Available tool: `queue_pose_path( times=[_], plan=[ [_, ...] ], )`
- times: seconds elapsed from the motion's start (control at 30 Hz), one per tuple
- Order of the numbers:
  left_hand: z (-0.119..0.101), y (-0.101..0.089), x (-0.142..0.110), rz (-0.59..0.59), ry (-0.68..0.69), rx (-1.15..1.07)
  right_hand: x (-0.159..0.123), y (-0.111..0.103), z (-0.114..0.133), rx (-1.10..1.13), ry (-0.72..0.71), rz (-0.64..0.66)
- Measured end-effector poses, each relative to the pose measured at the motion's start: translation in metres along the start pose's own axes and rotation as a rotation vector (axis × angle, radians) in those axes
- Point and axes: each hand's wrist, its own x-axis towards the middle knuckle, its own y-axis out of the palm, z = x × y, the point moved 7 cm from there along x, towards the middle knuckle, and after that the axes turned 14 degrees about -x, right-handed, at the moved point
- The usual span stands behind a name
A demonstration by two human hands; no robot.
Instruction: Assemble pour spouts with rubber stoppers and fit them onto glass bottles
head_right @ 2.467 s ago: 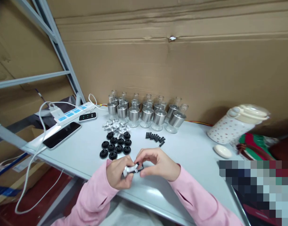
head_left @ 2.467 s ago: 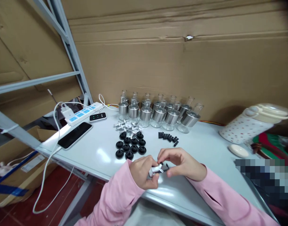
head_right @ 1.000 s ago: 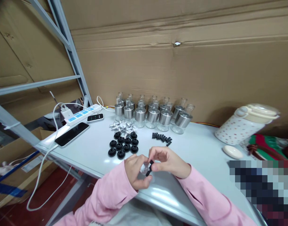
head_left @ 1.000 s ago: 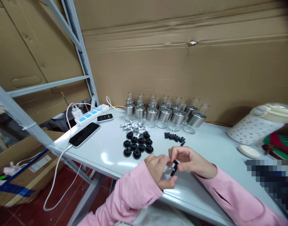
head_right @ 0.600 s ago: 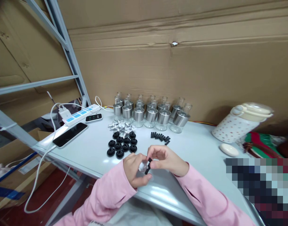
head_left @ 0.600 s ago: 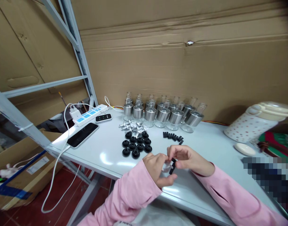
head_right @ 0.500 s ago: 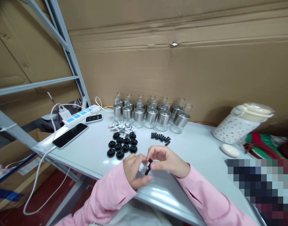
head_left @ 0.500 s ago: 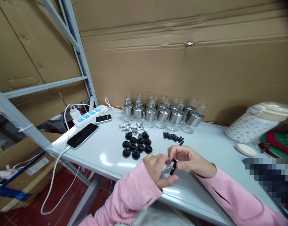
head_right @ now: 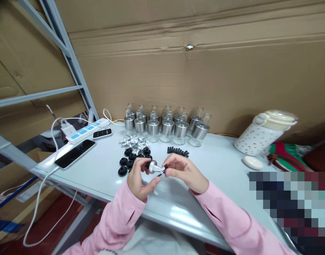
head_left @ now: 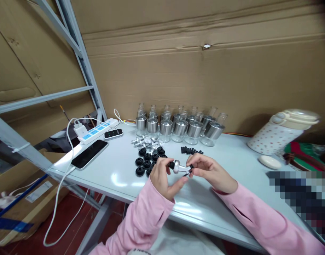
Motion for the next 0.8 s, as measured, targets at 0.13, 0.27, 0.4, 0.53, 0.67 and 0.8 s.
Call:
queue_pose_path(
  times=[0.13, 0.27, 0.4, 0.53, 0.67, 0.8],
  plan=[
    [0.001, -0.006, 0.002, -0.024, 0.007, -0.053, 0.001, -0.002, 0.0, -0.038, 0.014, -0.027],
    [-0.002, -0.011, 0.005, 0.002, 0.037, -0.095, 0.001, -0.007, -0.001, -0.09, 0.058, -0.07],
    [-0.003, -0.015, 0.008, 0.028, 0.045, -0.14, 0.001, -0.008, 0.001, -0.073, 0.072, -0.071],
    [0.003, -0.02, 0.005, -0.05, -0.008, -0.156, 0.001, 0.0, 0.004, 0.0, 0.066, -0.013],
    [0.006, -0.022, 0.0, -0.119, -0.006, -0.158, 0.0, 0.005, 0.001, 0.005, 0.092, 0.009],
    [0.001, -0.019, -0.001, -0.086, 0.107, -0.231, -0.001, 0.008, -0.001, -0.075, 0.082, 0.035]
  ],
)
